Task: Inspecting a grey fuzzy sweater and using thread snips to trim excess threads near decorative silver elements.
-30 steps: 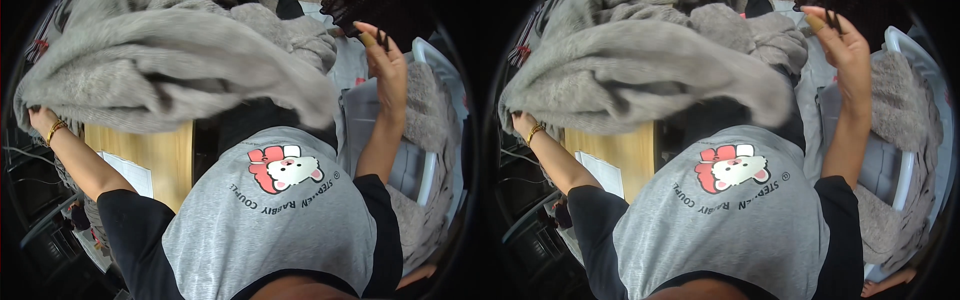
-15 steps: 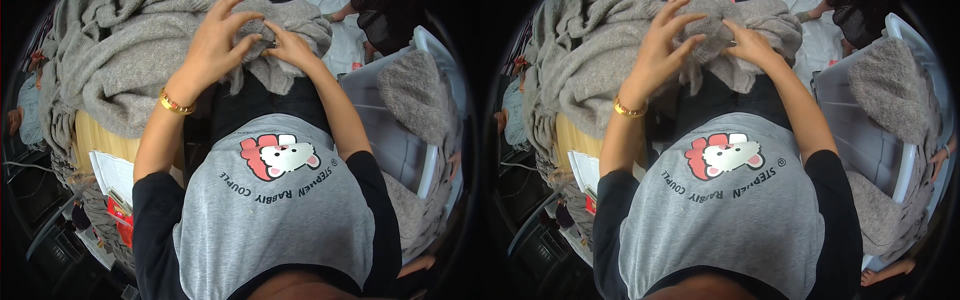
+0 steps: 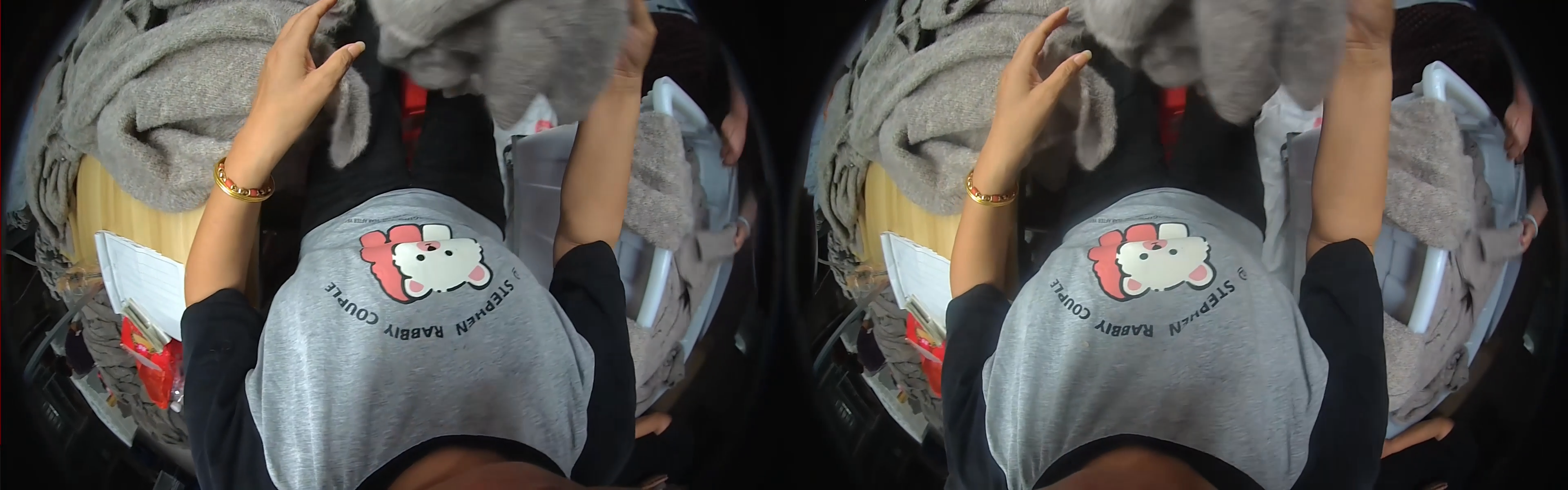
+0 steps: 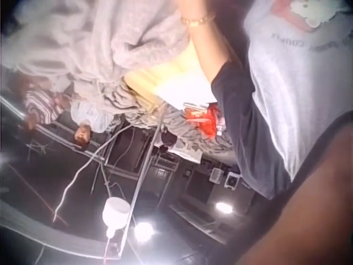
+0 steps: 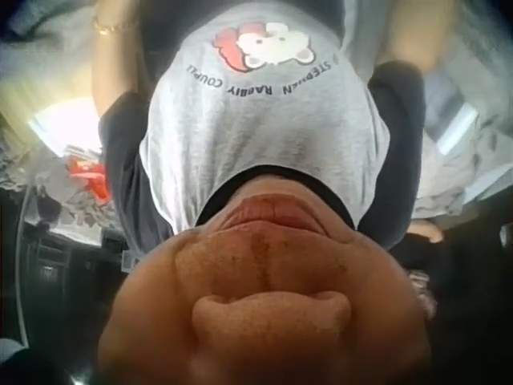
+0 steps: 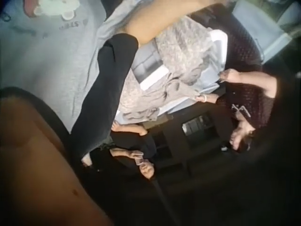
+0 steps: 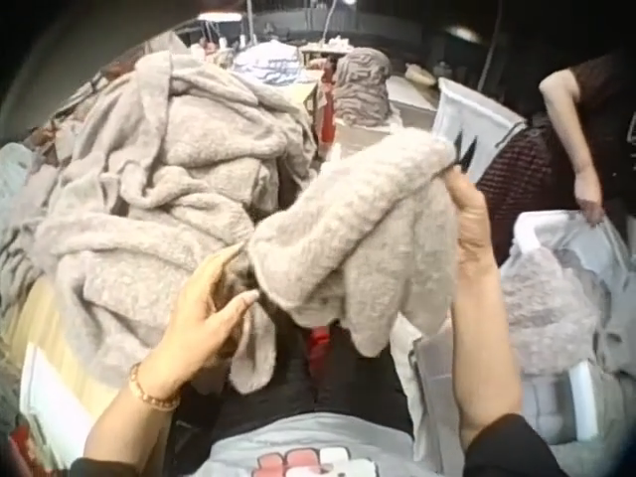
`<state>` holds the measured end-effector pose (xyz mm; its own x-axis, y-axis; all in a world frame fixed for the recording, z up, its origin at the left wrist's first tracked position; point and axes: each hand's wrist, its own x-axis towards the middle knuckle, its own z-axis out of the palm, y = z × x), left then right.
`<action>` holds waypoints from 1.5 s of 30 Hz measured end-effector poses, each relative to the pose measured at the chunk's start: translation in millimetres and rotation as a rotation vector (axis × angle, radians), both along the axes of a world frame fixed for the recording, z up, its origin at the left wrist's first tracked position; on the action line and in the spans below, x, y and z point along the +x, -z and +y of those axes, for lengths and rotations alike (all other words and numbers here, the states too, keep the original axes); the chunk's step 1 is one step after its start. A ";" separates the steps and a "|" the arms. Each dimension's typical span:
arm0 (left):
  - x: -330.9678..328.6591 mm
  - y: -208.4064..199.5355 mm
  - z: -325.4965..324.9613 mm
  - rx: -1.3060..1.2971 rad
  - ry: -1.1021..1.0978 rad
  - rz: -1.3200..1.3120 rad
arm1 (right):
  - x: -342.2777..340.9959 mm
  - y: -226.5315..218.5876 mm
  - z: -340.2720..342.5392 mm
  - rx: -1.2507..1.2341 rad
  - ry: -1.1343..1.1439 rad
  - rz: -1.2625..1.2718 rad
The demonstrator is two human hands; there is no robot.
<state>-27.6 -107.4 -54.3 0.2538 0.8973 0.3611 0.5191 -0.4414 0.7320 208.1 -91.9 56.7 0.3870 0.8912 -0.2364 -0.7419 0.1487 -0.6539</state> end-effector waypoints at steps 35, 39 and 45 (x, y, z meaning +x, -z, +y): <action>200.6 166.7 30.7 -0.150 0.365 0.355 | 25.9 -48.7 -17.0 0.114 -0.189 -0.574; 200.9 168.8 55.4 -0.364 0.501 0.328 | 39.5 -48.8 -22.1 0.130 -0.222 -0.603; 165.4 79.5 83.7 -0.779 0.516 -0.287 | 65.4 -53.0 -20.8 0.200 -0.239 -0.634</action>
